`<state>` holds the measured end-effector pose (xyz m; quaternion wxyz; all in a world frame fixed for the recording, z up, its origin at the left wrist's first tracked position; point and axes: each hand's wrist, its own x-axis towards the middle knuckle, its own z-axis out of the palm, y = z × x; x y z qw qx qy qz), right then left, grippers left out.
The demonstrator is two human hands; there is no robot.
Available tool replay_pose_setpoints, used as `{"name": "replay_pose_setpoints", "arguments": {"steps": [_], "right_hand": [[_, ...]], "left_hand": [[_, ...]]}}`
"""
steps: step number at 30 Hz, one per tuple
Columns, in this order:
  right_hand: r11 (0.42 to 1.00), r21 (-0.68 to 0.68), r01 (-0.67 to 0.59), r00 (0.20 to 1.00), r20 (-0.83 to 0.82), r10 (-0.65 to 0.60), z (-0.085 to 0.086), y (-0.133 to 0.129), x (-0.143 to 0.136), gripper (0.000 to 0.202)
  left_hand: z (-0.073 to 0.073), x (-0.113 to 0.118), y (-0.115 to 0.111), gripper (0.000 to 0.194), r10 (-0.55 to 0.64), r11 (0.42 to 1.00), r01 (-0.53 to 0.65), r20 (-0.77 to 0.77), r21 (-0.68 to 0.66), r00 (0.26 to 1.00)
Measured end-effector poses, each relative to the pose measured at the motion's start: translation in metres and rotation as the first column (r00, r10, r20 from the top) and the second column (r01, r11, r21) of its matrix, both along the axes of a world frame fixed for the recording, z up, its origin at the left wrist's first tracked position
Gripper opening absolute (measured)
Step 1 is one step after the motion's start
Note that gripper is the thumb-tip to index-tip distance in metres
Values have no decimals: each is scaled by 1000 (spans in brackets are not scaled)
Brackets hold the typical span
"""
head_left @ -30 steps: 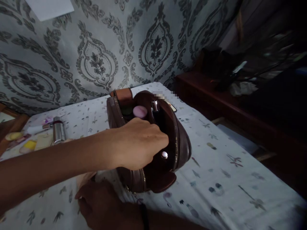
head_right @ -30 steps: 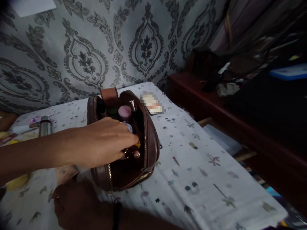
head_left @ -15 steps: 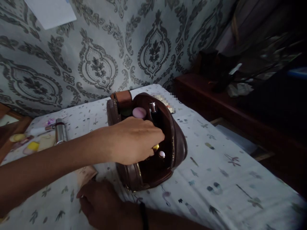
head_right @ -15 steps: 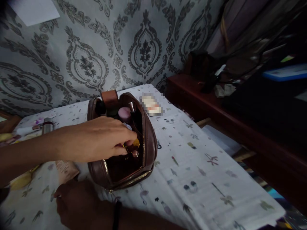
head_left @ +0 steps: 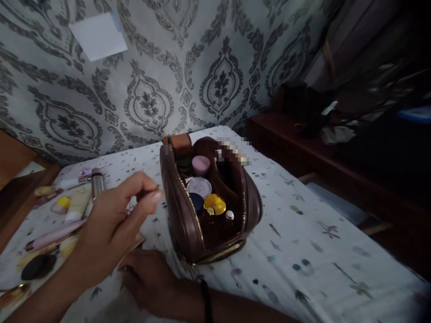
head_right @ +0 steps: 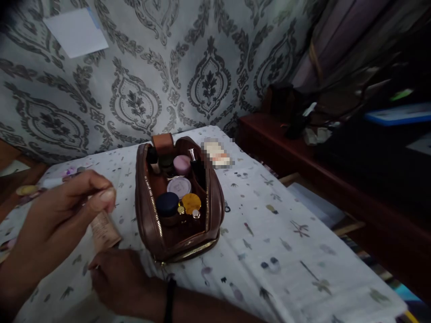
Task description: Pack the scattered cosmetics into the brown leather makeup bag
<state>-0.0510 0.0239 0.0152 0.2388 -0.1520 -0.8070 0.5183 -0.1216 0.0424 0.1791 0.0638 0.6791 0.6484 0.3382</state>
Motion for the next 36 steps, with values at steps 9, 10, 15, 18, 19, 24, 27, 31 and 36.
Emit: {"name": "replay_pose_setpoints", "arguments": {"steps": [9,10,15,18,19,24,27,31,36], "right_hand": [[994,-80,78,993,-78,-84,-12,0,-6,14],[994,-73,88,991,-93,-94,-13,0,-5,15],[980,9,200,968,-157,-196,-6,2,0,27],[951,126,284,939,-236,-249,-6,5,1,29],[934,173,312,929,-263,-262,-9,6,0,29],[852,378,363,925,-257,-280,-29,14,-4,34],[855,432,287,955,-202,-218,-34,17,-5,38],[867,428,255,961,-208,-180,-36,18,-6,35],[862,380,336,929,-284,-237,-55,17,-15,35]], "left_hand": [[-79,-78,-38,40,283,959,-280,141,-44,949],[-89,-84,-42,38,316,948,-316,166,-26,934],[-134,-101,-57,15,394,912,-410,266,2,880],[-152,-104,-63,13,391,909,-416,320,11,863],[-155,-105,-64,13,381,912,-410,328,19,864],[-158,-112,-67,14,356,917,-396,362,40,861],[-153,-116,-70,13,398,900,-433,316,46,861],[-148,-127,-76,15,498,846,-511,116,151,859],[-144,-152,-89,19,628,765,-610,-30,207,778]]}}
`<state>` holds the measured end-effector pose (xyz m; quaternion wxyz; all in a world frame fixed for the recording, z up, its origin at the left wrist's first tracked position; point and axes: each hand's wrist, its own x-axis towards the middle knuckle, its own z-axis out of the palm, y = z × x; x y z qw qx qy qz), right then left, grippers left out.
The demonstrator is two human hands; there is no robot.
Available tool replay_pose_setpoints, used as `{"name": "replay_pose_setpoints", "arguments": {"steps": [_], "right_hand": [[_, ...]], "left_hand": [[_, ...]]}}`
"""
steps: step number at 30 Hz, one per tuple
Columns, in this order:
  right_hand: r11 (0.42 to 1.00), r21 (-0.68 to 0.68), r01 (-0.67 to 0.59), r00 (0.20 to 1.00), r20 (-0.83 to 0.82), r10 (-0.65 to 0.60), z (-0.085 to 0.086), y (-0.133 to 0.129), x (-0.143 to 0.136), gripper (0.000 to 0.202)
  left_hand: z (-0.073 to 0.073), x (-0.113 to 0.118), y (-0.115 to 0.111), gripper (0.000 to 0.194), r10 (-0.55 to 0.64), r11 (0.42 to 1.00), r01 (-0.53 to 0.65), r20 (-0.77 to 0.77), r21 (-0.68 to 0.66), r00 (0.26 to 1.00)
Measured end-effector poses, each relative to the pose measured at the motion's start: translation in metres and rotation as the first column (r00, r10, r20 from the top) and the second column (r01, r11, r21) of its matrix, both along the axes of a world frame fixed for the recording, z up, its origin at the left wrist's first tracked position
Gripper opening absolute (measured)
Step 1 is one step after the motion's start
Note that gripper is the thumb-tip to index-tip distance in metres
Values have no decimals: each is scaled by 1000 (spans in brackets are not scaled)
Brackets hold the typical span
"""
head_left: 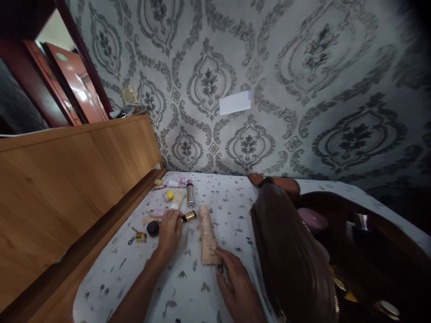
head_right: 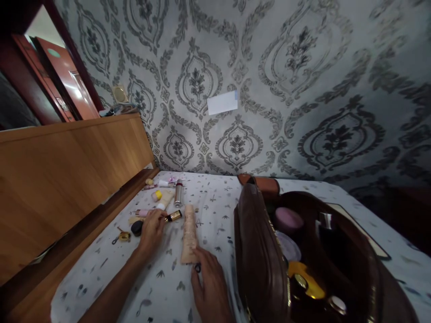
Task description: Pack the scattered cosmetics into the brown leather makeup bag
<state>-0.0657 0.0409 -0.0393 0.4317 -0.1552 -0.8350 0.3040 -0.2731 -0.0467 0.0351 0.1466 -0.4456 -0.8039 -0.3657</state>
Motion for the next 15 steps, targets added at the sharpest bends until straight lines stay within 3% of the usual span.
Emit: {"name": "replay_pose_setpoints", "arguments": {"steps": [3,8,15], "right_hand": [[1000,-4,0,1000,-17,0,-5,1,-1,37],[998,-48,-39,997,66,42,9,3,6,33],[998,-47,-28,999,40,30,12,0,6,33]], "left_hand": [[4,-16,-9,20,97,995,-97,-18,-1,995],[6,-37,-22,21,233,972,-233,0,-26,972],[0,-37,-24,24,198,975,-204,-68,-91,978]]}}
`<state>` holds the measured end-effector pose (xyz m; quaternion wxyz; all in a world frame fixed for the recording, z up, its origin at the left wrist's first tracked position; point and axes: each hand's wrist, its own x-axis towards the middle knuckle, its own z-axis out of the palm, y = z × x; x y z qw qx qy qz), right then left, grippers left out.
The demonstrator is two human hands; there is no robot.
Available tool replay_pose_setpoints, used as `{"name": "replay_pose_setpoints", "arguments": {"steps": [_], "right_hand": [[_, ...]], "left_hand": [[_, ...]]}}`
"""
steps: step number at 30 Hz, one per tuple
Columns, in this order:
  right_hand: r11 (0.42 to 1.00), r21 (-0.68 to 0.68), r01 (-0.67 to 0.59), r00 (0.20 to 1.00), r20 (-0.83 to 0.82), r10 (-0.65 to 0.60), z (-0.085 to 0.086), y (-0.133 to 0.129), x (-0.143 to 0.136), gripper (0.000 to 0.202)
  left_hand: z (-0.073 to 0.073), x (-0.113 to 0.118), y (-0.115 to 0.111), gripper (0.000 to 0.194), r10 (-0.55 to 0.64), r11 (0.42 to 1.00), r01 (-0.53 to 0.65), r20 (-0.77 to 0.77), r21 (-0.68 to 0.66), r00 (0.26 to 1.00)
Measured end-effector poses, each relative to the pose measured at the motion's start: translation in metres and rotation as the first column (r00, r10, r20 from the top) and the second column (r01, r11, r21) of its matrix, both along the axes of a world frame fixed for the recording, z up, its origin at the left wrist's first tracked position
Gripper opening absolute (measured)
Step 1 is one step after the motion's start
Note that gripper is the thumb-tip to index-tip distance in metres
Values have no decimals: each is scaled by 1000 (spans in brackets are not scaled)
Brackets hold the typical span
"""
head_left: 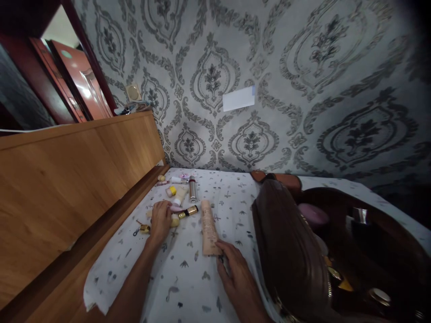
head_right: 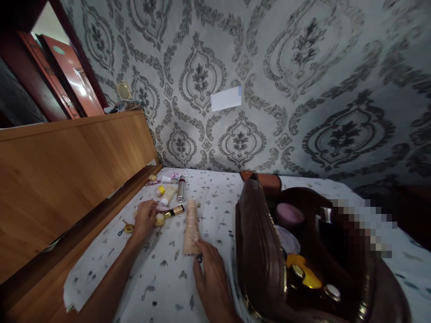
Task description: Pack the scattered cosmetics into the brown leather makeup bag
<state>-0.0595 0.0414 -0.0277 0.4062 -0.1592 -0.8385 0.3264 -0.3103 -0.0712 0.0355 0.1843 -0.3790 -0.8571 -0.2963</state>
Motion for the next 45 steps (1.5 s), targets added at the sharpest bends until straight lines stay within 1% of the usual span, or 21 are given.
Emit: {"name": "replay_pose_setpoints", "arguments": {"steps": [3,5,8,11,13,15,18,20,22,24,27,30,32,33,34,36,38,40,41,43,45], "right_hand": [[1000,25,-9,1000,15,9,0,1,0,32],[999,43,-11,1000,13,11,0,2,1,32],[998,58,-4,1000,-3,4,0,4,1,33],[998,59,-30,1000,6,30,-2,5,2,36],[997,61,-57,998,20,56,-4,8,3,38],[995,57,-81,996,50,78,-8,10,4,39],[993,48,-106,992,70,102,-14,11,4,40],[995,31,-93,995,37,92,-16,9,3,39],[998,-1,-56,998,-2,56,-17,5,0,39],[999,-35,-26,999,-22,25,-15,1,-2,38],[998,-46,-38,999,-17,37,-11,1,-1,37],[995,-32,-95,995,32,96,-10,7,3,37],[991,-33,-130,990,57,132,-11,11,4,38],[989,-41,-142,988,58,144,-13,12,4,38],[989,-54,-140,989,40,142,-14,12,3,37],[989,-99,-106,994,-39,102,-14,10,0,34],[980,-189,-64,994,-101,45,-8,5,-3,31],[943,-327,-55,996,-88,28,5,0,-2,30],[911,-407,-60,997,-65,37,13,-3,-1,31],[845,-527,-90,995,-73,61,29,-7,2,37],[774,-616,-147,989,-113,98,41,-10,5,46]], "left_hand": [[7,-4,13,24,-53,996,51,-39,-69,998],[17,-15,29,24,-95,987,86,-63,-133,993],[32,-41,64,25,-134,963,110,-85,-248,987],[40,-72,100,25,-135,922,94,-84,-375,987],[41,-90,119,22,-124,890,76,-78,-449,989],[39,-105,133,19,-118,862,67,-72,-502,990],[34,-120,147,28,-128,835,76,-60,-545,990],[30,-125,153,30,-133,833,87,-46,-547,990],[28,-126,158,31,-130,845,98,-24,-525,991],[28,-126,159,31,-125,872,113,6,-477,992],[34,-125,153,22,-123,928,139,68,-346,990],[50,-128,141,8,-119,980,139,142,-141,983],[64,-129,131,9,-128,992,126,207,25,970],[71,-128,126,11,-146,986,122,245,110,958],[77,-125,120,15,-177,974,125,286,191,942],[84,-111,109,25,-279,931,154,371,332,886],[84,-87,97,35,-414,873,208,444,442,795],[76,-54,84,45,-539,812,258,503,523,676],[70,-36,78,49,-585,788,275,528,552,616],[56,1,67,52,-657,744,289,583,602,478],[45,33,57,49,-729,684,256,626,684,276]]}}
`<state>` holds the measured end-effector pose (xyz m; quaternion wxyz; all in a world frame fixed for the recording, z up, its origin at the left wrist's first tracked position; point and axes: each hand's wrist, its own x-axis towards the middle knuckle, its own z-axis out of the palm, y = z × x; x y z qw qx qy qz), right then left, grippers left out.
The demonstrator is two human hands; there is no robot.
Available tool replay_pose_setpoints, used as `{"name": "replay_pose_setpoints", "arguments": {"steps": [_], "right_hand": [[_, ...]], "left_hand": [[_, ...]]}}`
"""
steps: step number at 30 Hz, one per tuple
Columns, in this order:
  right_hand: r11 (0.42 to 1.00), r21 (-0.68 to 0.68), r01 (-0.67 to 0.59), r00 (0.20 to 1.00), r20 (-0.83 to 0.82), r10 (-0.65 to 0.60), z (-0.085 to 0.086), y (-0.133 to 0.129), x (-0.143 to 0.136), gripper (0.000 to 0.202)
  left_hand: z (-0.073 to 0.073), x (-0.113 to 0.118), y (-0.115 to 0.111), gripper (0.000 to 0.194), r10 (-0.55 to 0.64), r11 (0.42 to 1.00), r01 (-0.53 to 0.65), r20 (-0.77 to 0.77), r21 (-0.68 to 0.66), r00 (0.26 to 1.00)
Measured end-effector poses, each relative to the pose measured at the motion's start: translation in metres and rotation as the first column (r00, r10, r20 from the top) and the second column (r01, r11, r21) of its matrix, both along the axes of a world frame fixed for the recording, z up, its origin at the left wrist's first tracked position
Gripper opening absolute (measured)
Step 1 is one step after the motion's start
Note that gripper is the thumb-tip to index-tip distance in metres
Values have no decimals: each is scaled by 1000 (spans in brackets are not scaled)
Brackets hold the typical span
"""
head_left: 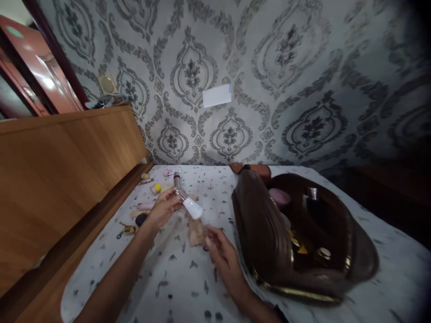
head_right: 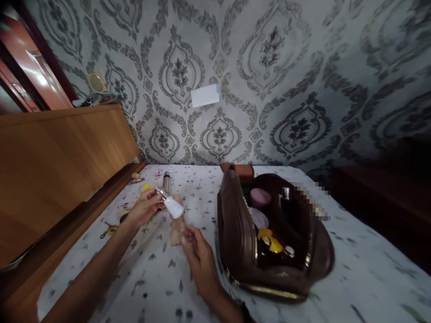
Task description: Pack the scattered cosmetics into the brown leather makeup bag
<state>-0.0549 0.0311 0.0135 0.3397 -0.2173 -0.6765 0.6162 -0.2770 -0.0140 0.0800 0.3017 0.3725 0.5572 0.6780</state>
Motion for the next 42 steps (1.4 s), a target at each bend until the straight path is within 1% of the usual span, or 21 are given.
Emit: {"name": "replay_pose_setpoints", "arguments": {"steps": [2,4,7,11,16,24,29,36,42], "right_hand": [[994,-93,-61,998,-32,59,7,-1,1,52],[977,-182,-115,992,-70,103,11,-2,-1,55],[948,-290,-131,987,-130,97,11,0,-3,59],[924,-360,-133,983,-170,75,9,1,-5,59],[915,-379,-136,982,-175,74,5,2,-7,58],[910,-393,-132,982,-175,67,-5,5,-10,56],[914,-384,-131,982,-175,67,-5,5,-11,54],[922,-368,-124,979,-196,53,-3,5,-12,50],[940,-334,-66,985,-173,8,-5,6,-13,49]], "left_hand": [[-9,24,-7,43,-94,995,84,192,60,977],[-14,40,-10,40,-133,989,108,300,98,945],[-20,50,-11,42,-152,986,119,354,114,923],[-27,51,-12,42,-143,987,103,388,121,911],[-33,51,-14,38,-135,988,91,417,125,899],[-36,50,-14,44,-104,992,63,436,108,894],[-37,49,-16,43,-105,993,70,428,97,898],[-33,50,-17,45,-115,992,88,393,85,912],[-34,51,-17,45,-114,993,91,393,78,912]]}}
